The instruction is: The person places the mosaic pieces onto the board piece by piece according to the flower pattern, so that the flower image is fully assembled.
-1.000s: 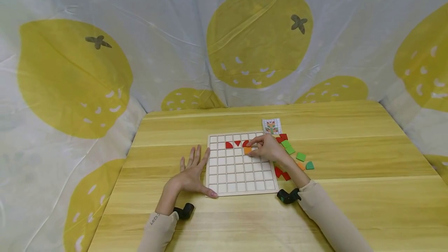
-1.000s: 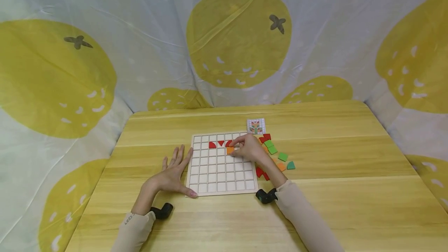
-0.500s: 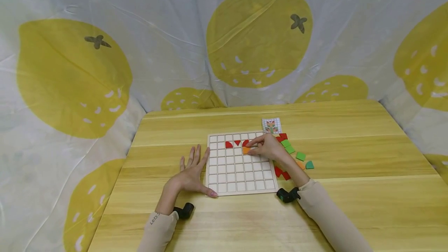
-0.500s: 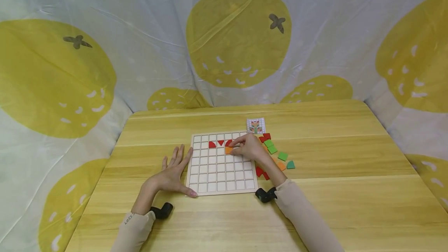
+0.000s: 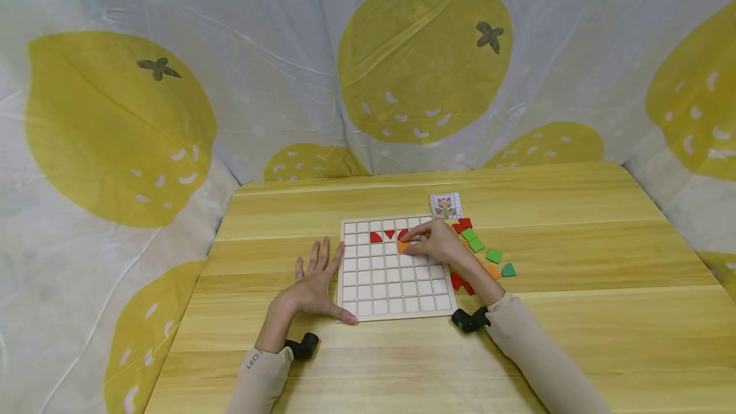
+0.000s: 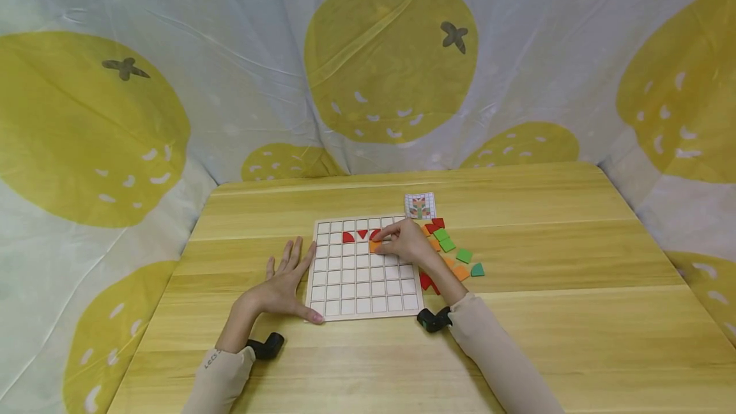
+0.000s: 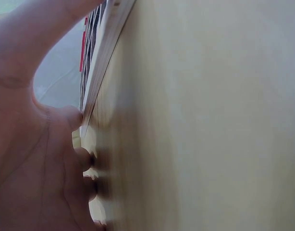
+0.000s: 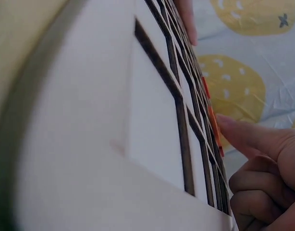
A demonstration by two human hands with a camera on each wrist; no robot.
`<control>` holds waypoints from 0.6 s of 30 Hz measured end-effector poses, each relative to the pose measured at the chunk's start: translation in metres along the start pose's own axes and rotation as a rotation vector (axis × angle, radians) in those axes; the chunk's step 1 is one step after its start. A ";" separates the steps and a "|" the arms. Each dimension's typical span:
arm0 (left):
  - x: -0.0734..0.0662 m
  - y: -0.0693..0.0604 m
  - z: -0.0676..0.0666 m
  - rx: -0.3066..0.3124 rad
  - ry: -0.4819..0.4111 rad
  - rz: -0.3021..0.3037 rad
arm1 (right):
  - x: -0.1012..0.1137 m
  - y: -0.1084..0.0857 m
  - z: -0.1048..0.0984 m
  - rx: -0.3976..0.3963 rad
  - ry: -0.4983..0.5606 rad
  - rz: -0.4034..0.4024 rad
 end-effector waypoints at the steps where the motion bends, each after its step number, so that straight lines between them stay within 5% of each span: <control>1: 0.000 0.000 0.000 0.000 0.001 0.002 | 0.000 -0.001 -0.001 0.002 0.013 -0.013; 7: 0.000 0.001 0.001 -0.001 0.007 -0.001 | -0.004 -0.010 -0.025 -0.023 0.016 -0.077; 18: -0.001 0.001 -0.002 -0.010 0.012 0.008 | -0.042 -0.035 -0.073 -0.063 -0.032 0.016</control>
Point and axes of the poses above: each hand's wrist, its own y-axis towards the middle knuckle, its own z-axis out of the palm, x = y × z, the point moved 7 cm from there along y, towards the middle knuckle, and after that the axes turned 11 degrees about -y, right-handed, at the moved point
